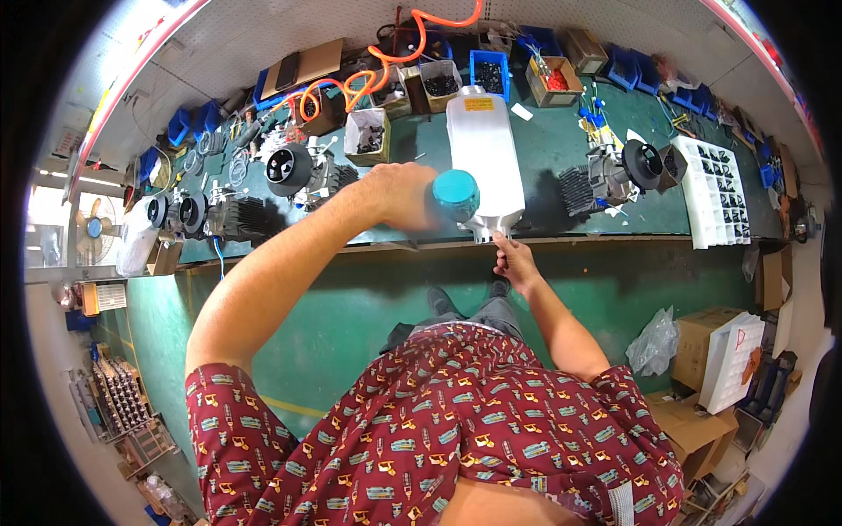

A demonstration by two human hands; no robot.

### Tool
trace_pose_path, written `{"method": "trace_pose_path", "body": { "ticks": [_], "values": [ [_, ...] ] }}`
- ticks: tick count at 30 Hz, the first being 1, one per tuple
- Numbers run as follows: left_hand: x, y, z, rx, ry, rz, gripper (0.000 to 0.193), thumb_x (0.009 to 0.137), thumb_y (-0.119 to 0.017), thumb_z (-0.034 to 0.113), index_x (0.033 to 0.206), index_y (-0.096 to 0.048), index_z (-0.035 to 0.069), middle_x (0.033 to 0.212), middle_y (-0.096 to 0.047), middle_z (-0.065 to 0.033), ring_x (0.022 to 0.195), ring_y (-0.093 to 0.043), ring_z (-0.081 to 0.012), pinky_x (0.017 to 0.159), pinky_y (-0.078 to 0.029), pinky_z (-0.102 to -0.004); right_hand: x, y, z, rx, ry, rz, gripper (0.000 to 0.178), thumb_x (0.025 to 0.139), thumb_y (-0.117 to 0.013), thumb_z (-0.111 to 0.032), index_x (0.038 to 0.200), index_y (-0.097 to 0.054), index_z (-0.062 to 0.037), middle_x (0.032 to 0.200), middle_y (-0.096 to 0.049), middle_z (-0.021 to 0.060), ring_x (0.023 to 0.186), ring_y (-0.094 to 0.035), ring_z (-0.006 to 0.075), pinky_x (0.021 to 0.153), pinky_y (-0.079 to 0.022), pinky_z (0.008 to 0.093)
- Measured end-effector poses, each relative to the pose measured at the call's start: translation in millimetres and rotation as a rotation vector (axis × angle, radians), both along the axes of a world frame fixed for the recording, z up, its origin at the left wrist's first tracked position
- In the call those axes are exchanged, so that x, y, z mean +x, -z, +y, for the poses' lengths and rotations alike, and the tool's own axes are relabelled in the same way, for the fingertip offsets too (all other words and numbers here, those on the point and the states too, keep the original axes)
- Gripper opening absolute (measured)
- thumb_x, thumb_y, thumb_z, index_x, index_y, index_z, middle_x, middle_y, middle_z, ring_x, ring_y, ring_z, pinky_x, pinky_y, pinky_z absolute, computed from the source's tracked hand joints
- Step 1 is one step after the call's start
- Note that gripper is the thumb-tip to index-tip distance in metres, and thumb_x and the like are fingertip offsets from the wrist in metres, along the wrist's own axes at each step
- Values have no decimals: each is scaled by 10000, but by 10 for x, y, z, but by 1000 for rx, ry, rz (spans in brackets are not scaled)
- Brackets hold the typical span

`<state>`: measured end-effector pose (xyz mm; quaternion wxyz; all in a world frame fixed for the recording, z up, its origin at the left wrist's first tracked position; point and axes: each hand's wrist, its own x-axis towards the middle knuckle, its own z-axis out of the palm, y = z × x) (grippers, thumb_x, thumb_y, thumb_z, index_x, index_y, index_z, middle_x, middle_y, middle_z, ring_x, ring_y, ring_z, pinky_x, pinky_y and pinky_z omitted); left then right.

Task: The person assembles an electrical component by attaching a black plastic piece to a silver motor housing, then uses a cordless drill to fasten screws. They attach a white plastic cover and apply circular stickers to the cover. The person handles the motor, plastic parts, drill, and stickers throughout the process.

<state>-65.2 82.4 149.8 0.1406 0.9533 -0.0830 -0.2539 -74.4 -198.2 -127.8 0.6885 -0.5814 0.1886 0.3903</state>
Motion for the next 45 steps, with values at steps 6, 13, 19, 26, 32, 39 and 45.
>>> {"method": "trace_pose_path", "body": {
  "ticks": [6, 13, 19, 26, 32, 39, 45],
  "values": [
    [95, -62, -47, 3, -36, 54, 379, 747, -753, 306, 1065, -704, 105, 1016, -740, -185, 970, -695, -411, 830, -569, -505, 40, 54, -18, -25, -71, -7, 449, 823, -849, -507, 840, -578, -150, 713, -514, -49, 578, -521, 84, 566, -502, 275],
    [84, -3, -16, -29, -88, 23, 379, 748, -760, 277, 1091, -711, 124, 1048, -741, -163, 999, -690, -389, 880, -564, -479, 104, -32, -34, -31, -149, -56, 453, 832, -831, -517, 860, -615, -120, 693, -520, -45, 567, -534, 93, 554, -499, 269],
    [102, 17, 15, -27, -145, 108, 392, 755, -752, 247, 1132, -717, 147, 1078, -744, -158, 1025, -695, -377, 923, -566, -460, 74, 39, -33, -103, -183, -178, 493, 861, -775, -563, 834, -634, -91, 704, -542, -18, 566, -547, 100, 551, -494, 266],
    [-3, -63, -62, -25, -161, 96, 409, 784, -721, 330, 1118, -697, 95, 1096, -735, -187, 1049, -691, -398, 910, -562, -481, 73, 22, -34, -94, -222, -201, 513, 884, -752, -567, 835, -617, -75, 728, -548, -5, 571, -549, 101, 546, -493, 271],
    [-142, 46, -35, -177, -261, 73, 446, 778, -767, 362, 1136, -696, 106, 1099, -735, -184, 1046, -690, -403, 923, -558, -470, 107, -24, -40, -107, -213, -157, 515, 877, -770, -549, 913, -639, -52, 770, -579, 6, 586, -558, 110, 552, -526, 278],
    [-267, -127, -77, -165, -276, 62, 452, 781, -818, 365, 1111, -717, 73, 1052, -740, -198, 1024, -690, -408, 906, -550, -458, 54, -17, -345, 234, 18, 176, 384, 957, -724, -327, 1153, -628, -10, 1002, -649, 104, 857, -644, 196, 722, -598, 361],
    [-622, -198, 15, -533, -419, 49, 447, 877, -815, 213, 1285, -687, 82, 1173, -741, -74, 1011, -668, -161, 955, -526, -338, 46, -245, -645, 408, 117, 114, 222, 1033, -542, -17, 1245, -587, 34, 1169, -685, 187, 1028, -711, 279, 878, -639, 403]
  ]
}}
